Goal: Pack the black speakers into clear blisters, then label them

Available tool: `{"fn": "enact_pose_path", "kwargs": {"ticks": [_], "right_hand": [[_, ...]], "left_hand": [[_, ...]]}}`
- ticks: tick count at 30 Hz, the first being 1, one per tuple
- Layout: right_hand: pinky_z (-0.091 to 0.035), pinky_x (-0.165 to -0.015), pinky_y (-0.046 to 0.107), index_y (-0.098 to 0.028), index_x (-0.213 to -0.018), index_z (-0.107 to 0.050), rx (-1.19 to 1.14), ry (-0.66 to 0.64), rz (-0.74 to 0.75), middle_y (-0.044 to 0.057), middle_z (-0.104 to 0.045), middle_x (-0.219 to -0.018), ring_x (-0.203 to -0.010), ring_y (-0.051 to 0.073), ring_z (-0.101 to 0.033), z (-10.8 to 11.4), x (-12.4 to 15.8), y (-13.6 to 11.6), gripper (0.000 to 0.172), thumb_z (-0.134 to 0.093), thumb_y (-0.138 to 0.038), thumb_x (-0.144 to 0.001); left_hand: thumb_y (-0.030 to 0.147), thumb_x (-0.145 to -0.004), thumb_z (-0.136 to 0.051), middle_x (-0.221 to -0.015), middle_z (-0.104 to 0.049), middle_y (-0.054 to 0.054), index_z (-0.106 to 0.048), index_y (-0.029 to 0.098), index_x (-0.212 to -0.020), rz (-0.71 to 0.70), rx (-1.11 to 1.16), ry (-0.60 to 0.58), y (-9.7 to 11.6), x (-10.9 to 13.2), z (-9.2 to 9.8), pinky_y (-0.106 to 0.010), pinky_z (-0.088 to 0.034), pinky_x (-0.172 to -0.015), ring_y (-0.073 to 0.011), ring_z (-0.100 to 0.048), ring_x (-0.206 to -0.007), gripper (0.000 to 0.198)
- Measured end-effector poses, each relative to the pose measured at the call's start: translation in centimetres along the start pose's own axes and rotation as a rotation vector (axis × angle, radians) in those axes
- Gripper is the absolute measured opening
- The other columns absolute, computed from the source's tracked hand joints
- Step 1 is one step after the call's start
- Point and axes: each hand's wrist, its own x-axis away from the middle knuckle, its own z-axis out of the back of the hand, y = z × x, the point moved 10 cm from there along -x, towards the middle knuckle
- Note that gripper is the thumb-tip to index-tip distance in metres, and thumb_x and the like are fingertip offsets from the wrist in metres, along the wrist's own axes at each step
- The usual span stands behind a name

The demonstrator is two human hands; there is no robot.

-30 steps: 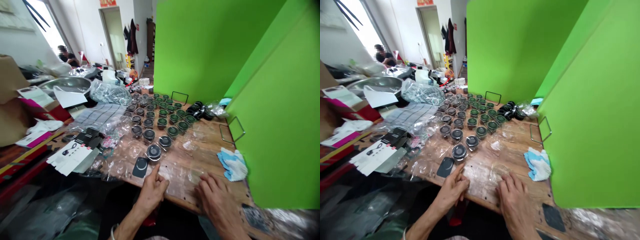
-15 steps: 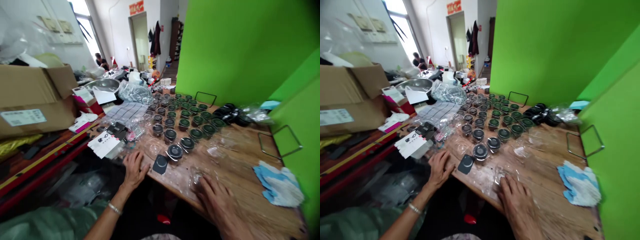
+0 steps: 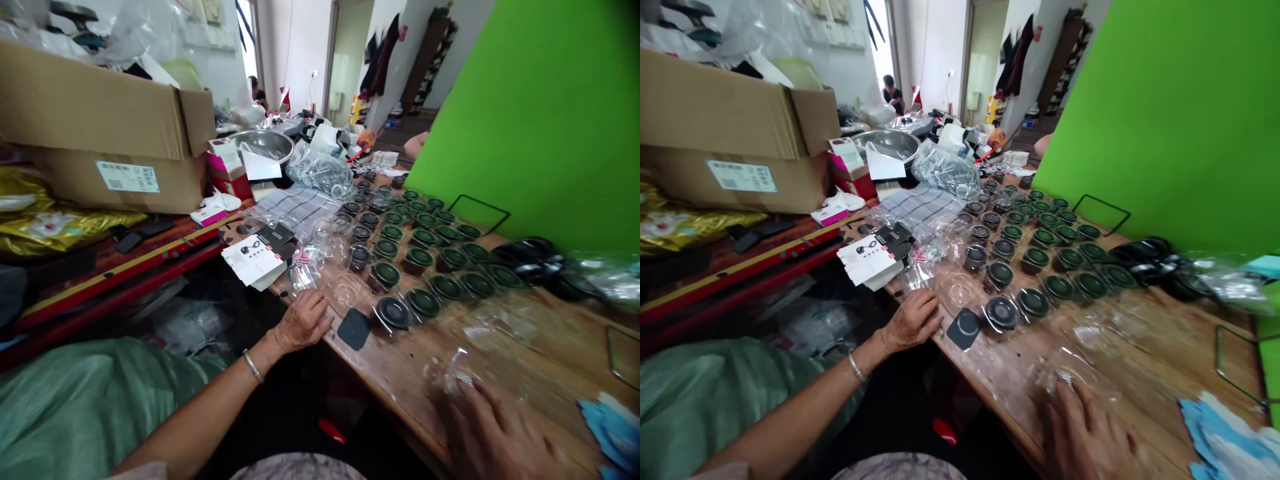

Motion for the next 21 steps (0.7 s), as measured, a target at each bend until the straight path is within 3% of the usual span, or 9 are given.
{"fn": "enact_pose_path", "kwargs": {"ticks": [3, 7, 11, 16, 21], "right_hand": [[-0.043, -0.068, 0.045, -0.024, -0.111, -0.055, 0.168, -0.034, 0.038, 0.011, -0.058, -0.119, -0.1, 0.033, -0.057, 0.0, -0.5, -1.3, 0.033, -0.037, -0.039, -0.087], [-0.045, -0.074, 0.044, -0.019, -0.12, -0.048, 0.207, 0.1, -0.042, 0.016, -0.053, -0.126, -0.099, 0.033, -0.057, 1.4, -0.5, -3.1, 0.037, -0.047, -0.034, -0.086], [-0.045, -0.078, 0.045, -0.017, -0.122, -0.046, 0.15, 0.182, -0.073, 0.017, -0.055, -0.121, -0.102, 0.034, -0.055, 1.4, 0.1, -4.5, 0.038, -0.051, -0.029, -0.086], [-0.044, -0.089, 0.045, -0.011, -0.127, -0.043, 0.01, 0.238, -0.077, 0.019, -0.053, -0.12, -0.118, 0.033, -0.045, 1.1, 0.5, -4.8, 0.043, -0.051, -0.02, -0.086], [-0.044, -0.088, 0.044, -0.012, -0.125, -0.046, 0.016, 0.225, -0.128, 0.016, -0.054, -0.122, -0.12, 0.032, -0.042, 1.4, 0.5, -4.8, 0.04, -0.049, -0.014, -0.085]], "left_hand": [[0.023, -0.083, -0.049, -0.097, -0.062, -0.015, -0.061, 0.009, -0.094, -0.097, -0.037, -0.003, 0.5, -0.8, 0.6, -0.041, -0.046, -0.087, -0.0254, -0.054, -0.099, 0.021], [0.02, -0.08, -0.053, -0.099, -0.062, -0.013, -0.061, 0.012, -0.097, -0.17, -0.11, 0.032, 1.7, 0.0, 2.0, -0.043, -0.044, -0.09, -0.027, -0.053, -0.102, 0.021], [0.015, -0.078, -0.054, -0.108, -0.058, -0.015, -0.057, 0.016, -0.109, -0.078, -0.172, 0.129, 0.9, 1.7, 3.0, -0.049, -0.042, -0.088, -0.0291, -0.051, -0.104, 0.031], [0.015, -0.083, -0.048, -0.111, -0.054, -0.018, -0.045, 0.011, -0.122, 0.062, -0.157, 0.128, -1.4, 1.9, 1.7, -0.045, -0.047, -0.085, -0.0276, -0.052, -0.104, 0.04], [0.016, -0.083, -0.049, -0.103, -0.058, -0.014, -0.054, 0.012, -0.109, 0.035, -0.118, 0.089, -0.5, 0.7, 0.0, -0.038, -0.049, -0.082, -0.0236, -0.056, -0.096, 0.026]]}}
